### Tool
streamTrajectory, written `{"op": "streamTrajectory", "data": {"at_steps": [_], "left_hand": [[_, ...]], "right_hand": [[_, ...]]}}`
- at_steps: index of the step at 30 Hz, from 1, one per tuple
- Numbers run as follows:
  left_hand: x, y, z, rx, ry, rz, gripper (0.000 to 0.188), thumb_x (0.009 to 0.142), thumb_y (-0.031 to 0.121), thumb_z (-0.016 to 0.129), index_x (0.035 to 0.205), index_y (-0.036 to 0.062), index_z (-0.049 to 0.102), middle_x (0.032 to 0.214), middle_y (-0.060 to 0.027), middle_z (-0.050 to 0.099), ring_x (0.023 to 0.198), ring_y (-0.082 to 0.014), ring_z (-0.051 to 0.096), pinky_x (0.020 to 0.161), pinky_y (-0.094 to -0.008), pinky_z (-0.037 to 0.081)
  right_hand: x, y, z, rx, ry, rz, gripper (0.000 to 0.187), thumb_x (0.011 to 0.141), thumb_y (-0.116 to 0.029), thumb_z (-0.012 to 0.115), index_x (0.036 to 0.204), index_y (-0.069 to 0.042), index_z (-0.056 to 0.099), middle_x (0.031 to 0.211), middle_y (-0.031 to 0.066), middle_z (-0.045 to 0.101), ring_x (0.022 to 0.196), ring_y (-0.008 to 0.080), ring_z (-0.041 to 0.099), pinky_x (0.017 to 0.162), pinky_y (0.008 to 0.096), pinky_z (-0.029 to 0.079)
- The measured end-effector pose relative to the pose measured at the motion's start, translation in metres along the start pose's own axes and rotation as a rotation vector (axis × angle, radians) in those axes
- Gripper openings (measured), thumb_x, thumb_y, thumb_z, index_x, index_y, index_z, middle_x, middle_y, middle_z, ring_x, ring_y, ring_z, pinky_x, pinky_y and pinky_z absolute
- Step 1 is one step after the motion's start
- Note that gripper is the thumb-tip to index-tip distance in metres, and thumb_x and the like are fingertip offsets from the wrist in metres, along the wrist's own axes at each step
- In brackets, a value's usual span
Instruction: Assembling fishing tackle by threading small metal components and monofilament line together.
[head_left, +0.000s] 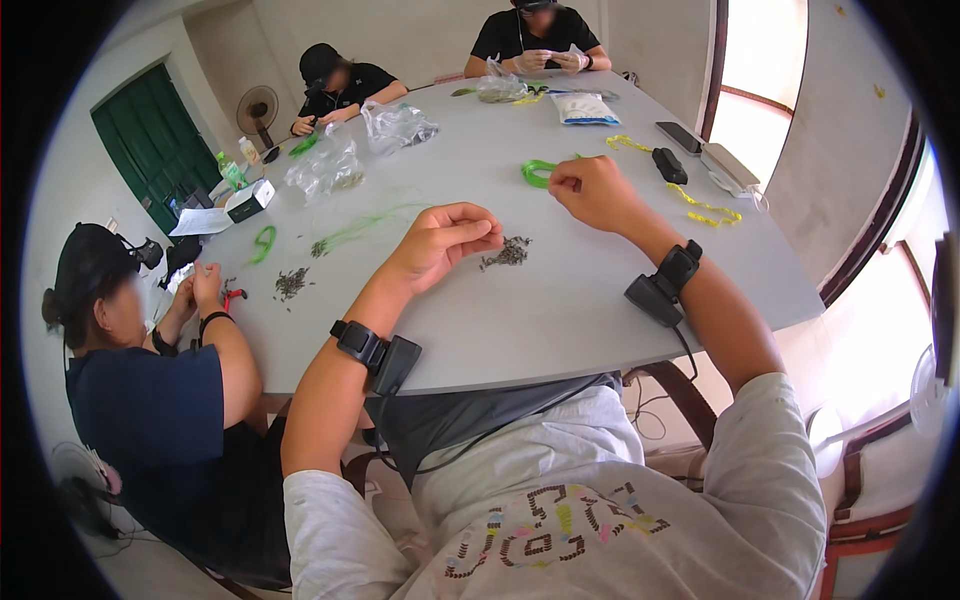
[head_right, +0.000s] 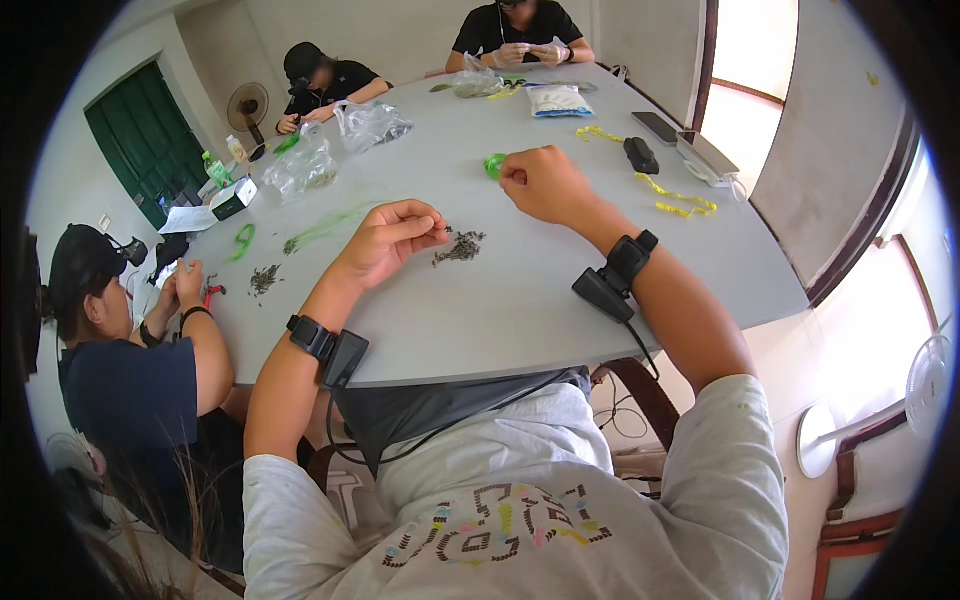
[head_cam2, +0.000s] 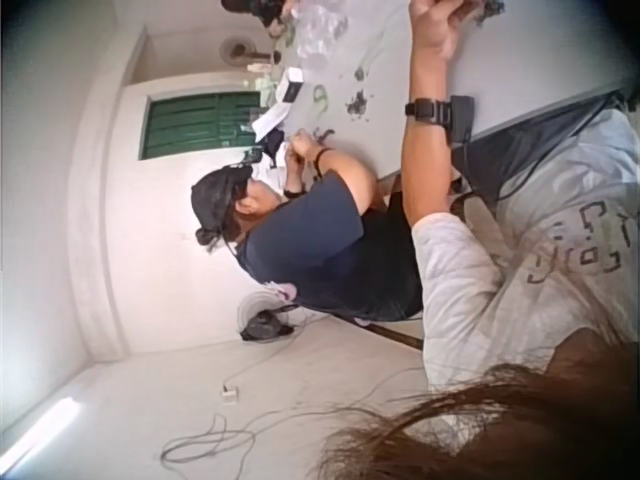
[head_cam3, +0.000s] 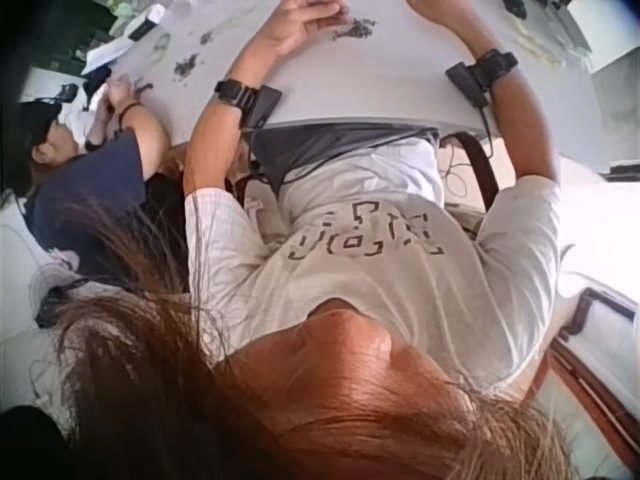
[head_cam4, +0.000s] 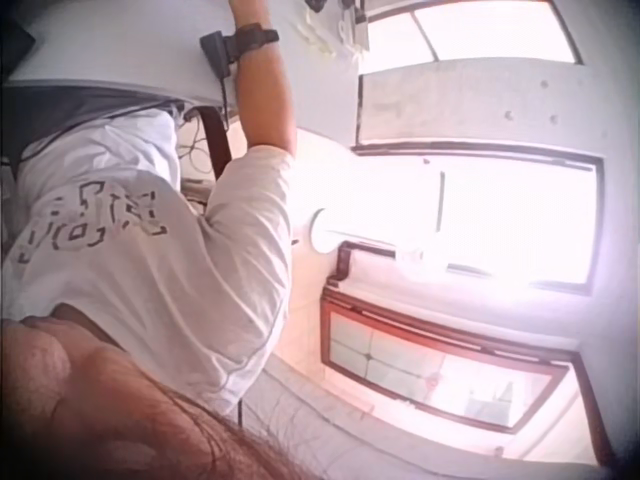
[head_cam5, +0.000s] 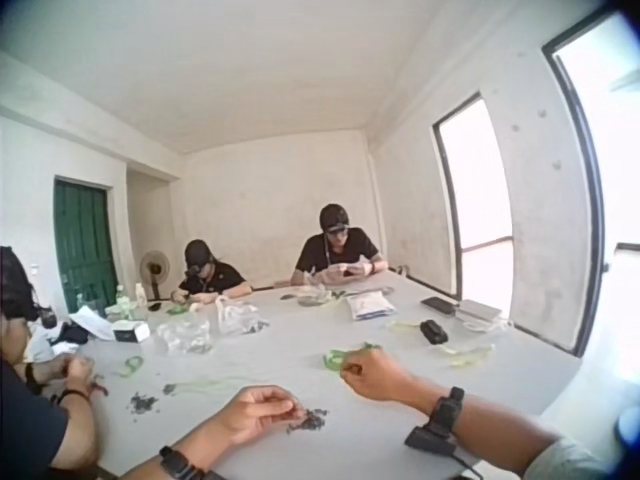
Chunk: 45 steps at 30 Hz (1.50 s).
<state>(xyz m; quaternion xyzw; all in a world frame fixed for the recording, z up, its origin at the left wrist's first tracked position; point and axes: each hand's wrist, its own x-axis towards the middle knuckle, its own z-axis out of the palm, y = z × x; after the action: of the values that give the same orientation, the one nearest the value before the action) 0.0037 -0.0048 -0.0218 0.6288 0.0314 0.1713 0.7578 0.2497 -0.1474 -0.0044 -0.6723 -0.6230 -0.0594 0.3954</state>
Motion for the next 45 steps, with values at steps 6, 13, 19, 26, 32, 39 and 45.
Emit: {"op": "streamTrajectory", "data": {"at_steps": [6, 13, 19, 26, 32, 39, 45], "left_hand": [[-0.001, 0.0, 0.001, 0.016, 0.002, -0.003, 0.01, 0.096, 0.007, 0.065, 0.103, 0.0006, 0.07, 0.102, -0.0081, 0.07, 0.096, -0.018, 0.069, 0.096, -0.0338, 0.056], [-0.002, 0.001, 0.002, 0.078, 0.019, -0.085, 0.014, 0.094, 0.009, 0.07, 0.104, -0.0008, 0.071, 0.101, -0.0098, 0.072, 0.095, -0.0192, 0.071, 0.094, -0.0327, 0.057], [-0.002, -0.001, 0.0, 0.111, 0.002, -0.115, 0.016, 0.095, 0.01, 0.069, 0.106, -0.0012, 0.071, 0.1, -0.0101, 0.072, 0.094, -0.0189, 0.071, 0.092, -0.0327, 0.058], [0.0, -0.001, -0.001, 0.093, 0.022, -0.072, 0.018, 0.095, 0.011, 0.069, 0.108, -0.0017, 0.071, 0.102, -0.0106, 0.072, 0.093, -0.019, 0.071, 0.091, -0.0324, 0.058], [-0.001, 0.001, 0.0, 0.106, 0.037, -0.073, 0.016, 0.096, 0.009, 0.067, 0.108, -0.0015, 0.07, 0.102, -0.0098, 0.072, 0.094, -0.0188, 0.071, 0.091, -0.0313, 0.058], [0.001, -0.002, -0.001, 0.068, 0.033, -0.039, 0.016, 0.098, 0.009, 0.065, 0.109, -0.0017, 0.069, 0.103, -0.0094, 0.071, 0.095, -0.0195, 0.071, 0.092, -0.0327, 0.059], [0.0, -0.003, -0.001, 0.089, 0.114, -0.049, 0.024, 0.097, 0.007, 0.066, 0.119, -0.0024, 0.067, 0.107, -0.0117, 0.071, 0.095, -0.019, 0.072, 0.093, -0.0326, 0.06]], "right_hand": [[-0.005, 0.003, -0.011, -0.305, -0.231, 0.02, 0.014, 0.081, -0.016, 0.07, 0.088, -0.005, 0.074, 0.081, 0.0137, 0.071, 0.076, 0.0295, 0.068, 0.072, 0.0385, 0.055], [-0.014, -0.025, 0.001, 0.218, -0.194, -0.32, 0.043, 0.084, -0.014, 0.074, 0.124, -0.002, 0.066, 0.115, 0.01, 0.07, 0.097, 0.023, 0.069, 0.086, 0.0368, 0.056], [-0.023, -0.05, 0.015, 0.448, -0.386, -0.091, 0.025, 0.094, -0.014, 0.069, 0.115, 0.0, 0.068, 0.088, 0.0078, 0.072, 0.074, 0.0151, 0.066, 0.07, 0.0281, 0.054], [-0.019, -0.039, 0.02, 0.406, -0.144, -0.042, 0.016, 0.092, -0.016, 0.07, 0.093, 0.001, 0.07, 0.076, 0.0051, 0.069, 0.067, 0.0129, 0.063, 0.064, 0.0293, 0.051], [-0.023, -0.045, 0.016, 0.529, -0.233, -0.076, 0.016, 0.096, -0.013, 0.067, 0.101, 0.002, 0.067, 0.083, 0.0033, 0.067, 0.07, 0.0093, 0.061, 0.061, 0.0265, 0.051], [-0.023, -0.041, 0.025, 0.482, -0.213, -0.039, 0.013, 0.094, -0.011, 0.067, 0.099, 0.001, 0.068, 0.083, 0.0055, 0.068, 0.075, 0.0111, 0.061, 0.07, 0.0272, 0.05], [-0.019, -0.034, 0.025, 0.557, -0.047, 0.04, 0.014, 0.093, -0.011, 0.067, 0.098, 0.002, 0.065, 0.078, 0.0022, 0.063, 0.07, 0.0084, 0.053, 0.065, 0.0265, 0.047]]}}
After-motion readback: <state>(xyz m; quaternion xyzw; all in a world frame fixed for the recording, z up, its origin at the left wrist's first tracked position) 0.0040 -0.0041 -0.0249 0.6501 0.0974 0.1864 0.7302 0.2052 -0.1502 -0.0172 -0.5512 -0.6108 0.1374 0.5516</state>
